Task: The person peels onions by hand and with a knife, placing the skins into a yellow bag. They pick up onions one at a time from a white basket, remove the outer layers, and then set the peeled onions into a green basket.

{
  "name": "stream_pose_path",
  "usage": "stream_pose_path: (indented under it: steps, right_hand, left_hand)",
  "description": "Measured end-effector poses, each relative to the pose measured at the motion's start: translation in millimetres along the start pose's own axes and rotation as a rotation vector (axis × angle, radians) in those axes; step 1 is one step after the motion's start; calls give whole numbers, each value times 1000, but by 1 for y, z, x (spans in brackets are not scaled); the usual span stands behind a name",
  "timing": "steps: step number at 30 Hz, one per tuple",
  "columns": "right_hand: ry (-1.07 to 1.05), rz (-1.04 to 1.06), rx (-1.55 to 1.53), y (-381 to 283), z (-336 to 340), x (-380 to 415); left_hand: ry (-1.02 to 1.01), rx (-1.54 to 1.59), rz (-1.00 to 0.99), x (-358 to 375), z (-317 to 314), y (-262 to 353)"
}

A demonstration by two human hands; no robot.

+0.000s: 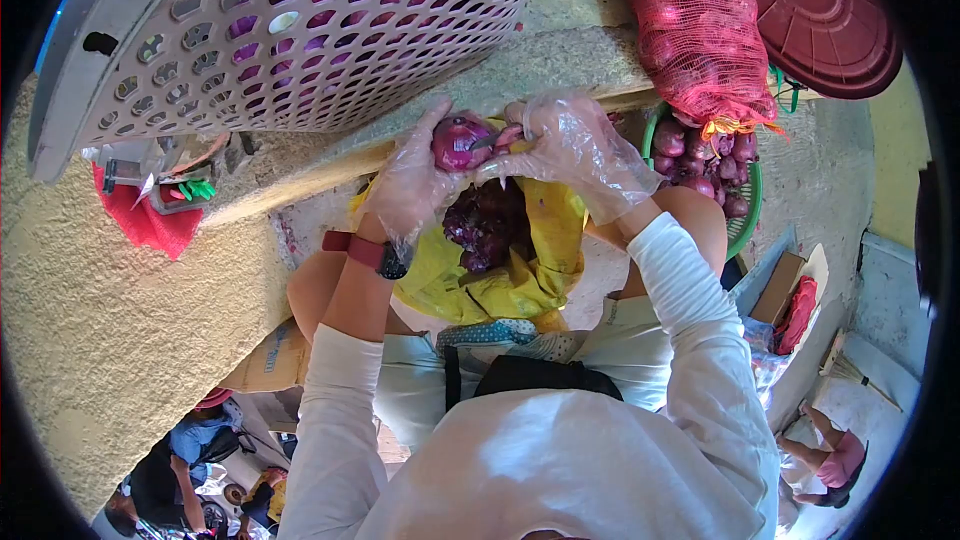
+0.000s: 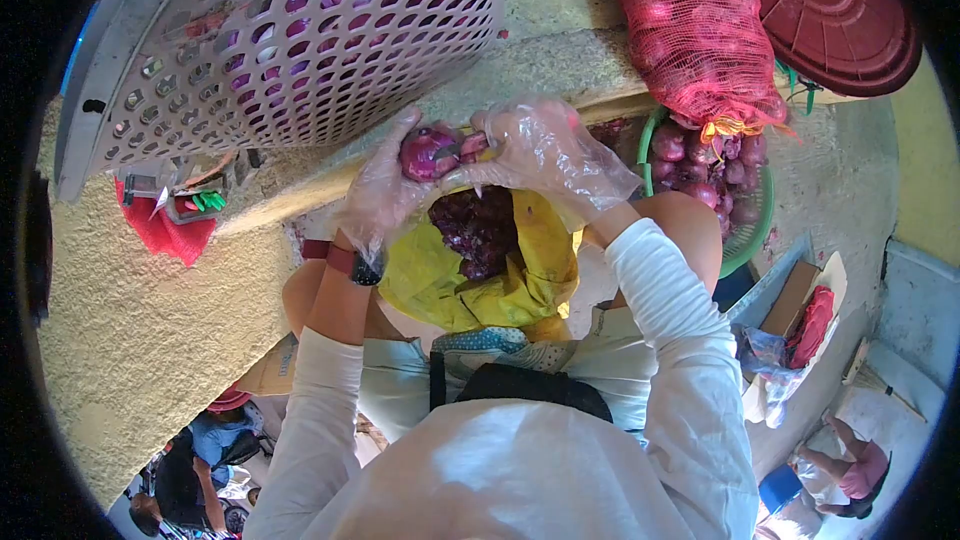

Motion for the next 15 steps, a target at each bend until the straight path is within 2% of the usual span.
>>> stream_pose_path:
  steps: [2,6,8,12,15]
  right_hand:
    - [-62,-27,-45,-1,3,0]
    - [-51,-2,-65,0,6,2]
    - [-45,9,-49,0,6,3]
    - [-8,86,-12,1,-5,4]
    - [-104,39,-2,-1,-8,4]
  left_hand:
    - [66,13,25,7,-10,-2]
    - [30,-9,74,4,-3,-1]
    - [78,-37,102,5,-5,-3]
    - [84,-85,35,4,-4,-7]
    - [34,-104,105,0,2,-6]
Point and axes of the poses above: each hand's wrist, its own x-axis away from the middle knuckle, its own z-axis out of the back of the hand, y = z × x, the point moved 1 cm from there along -x, towards the middle knuckle, and after that the axes turned 4 degrees about x, right-handed, at the moved point
